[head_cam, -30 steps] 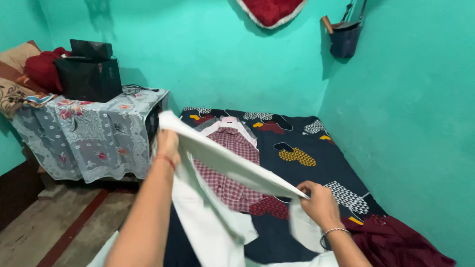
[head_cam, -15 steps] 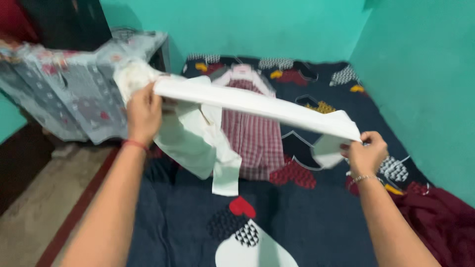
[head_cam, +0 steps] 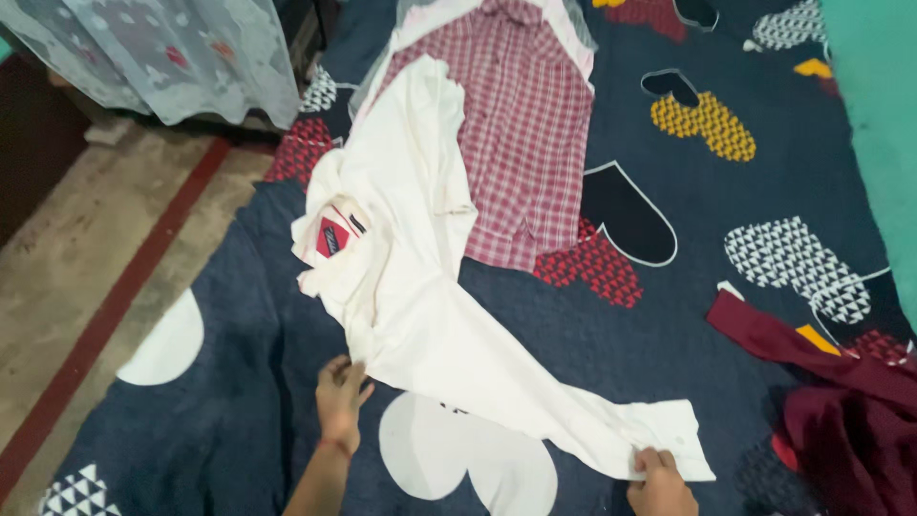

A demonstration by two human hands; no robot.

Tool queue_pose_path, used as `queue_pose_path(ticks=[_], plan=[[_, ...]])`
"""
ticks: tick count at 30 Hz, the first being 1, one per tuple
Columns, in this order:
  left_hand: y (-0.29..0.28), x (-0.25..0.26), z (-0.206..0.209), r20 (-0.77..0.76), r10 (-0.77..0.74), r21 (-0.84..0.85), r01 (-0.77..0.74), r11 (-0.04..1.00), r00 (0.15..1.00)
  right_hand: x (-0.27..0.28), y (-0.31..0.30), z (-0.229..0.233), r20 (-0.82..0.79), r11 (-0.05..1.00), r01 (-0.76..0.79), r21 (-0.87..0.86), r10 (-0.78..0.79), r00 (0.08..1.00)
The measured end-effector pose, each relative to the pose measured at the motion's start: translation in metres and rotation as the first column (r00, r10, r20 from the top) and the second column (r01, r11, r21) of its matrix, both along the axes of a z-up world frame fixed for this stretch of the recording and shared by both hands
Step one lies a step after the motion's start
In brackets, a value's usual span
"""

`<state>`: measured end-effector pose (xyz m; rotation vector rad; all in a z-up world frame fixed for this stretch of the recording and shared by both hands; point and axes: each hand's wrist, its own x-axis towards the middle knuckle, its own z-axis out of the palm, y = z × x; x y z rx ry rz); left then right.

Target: The person irons a white long-sleeved shirt laid out on a bed. They smooth the fabric with one hand while moving the iron with the other, working on the sleeves, back, and front sections of the shirt.

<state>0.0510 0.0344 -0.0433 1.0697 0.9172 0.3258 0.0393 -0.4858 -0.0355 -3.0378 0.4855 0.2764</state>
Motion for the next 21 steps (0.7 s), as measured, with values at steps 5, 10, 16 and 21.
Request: queue_pose_path(ticks=[5, 10, 16, 21], plan=[[-0.007, 0.054, 0.029, -0.185, 0.145, -0.220, -0.185, 0.958, 0.972, 0.020, 0.004, 0.039, 0.120, 0.999, -0.012, 0.036, 0.008, 0.993], [0.004, 0.082, 0.120, 0.453, -0.038, 0.121, -0.019, 0.993, 0.891, 0.069, 0.008, 0.117, 0.606, 0.972, 0.017, 0.233, -0.158, 0.780], [-0.007, -0.006, 0.151, 0.404, -0.127, 0.671, -0.199, 0.714, 0.906, 0.049, -0.018, 0.132, 0.616, 0.981, -0.134, -0.138, 0.191, 0.764], [-0.020, -0.103, 0.075, -0.373, -0.030, 0.719, 0.310, 0.622, 0.927, -0.029, -0.023, 0.066, 0.175, 0.864, -0.313, -0.395, 0.406, 0.897]])
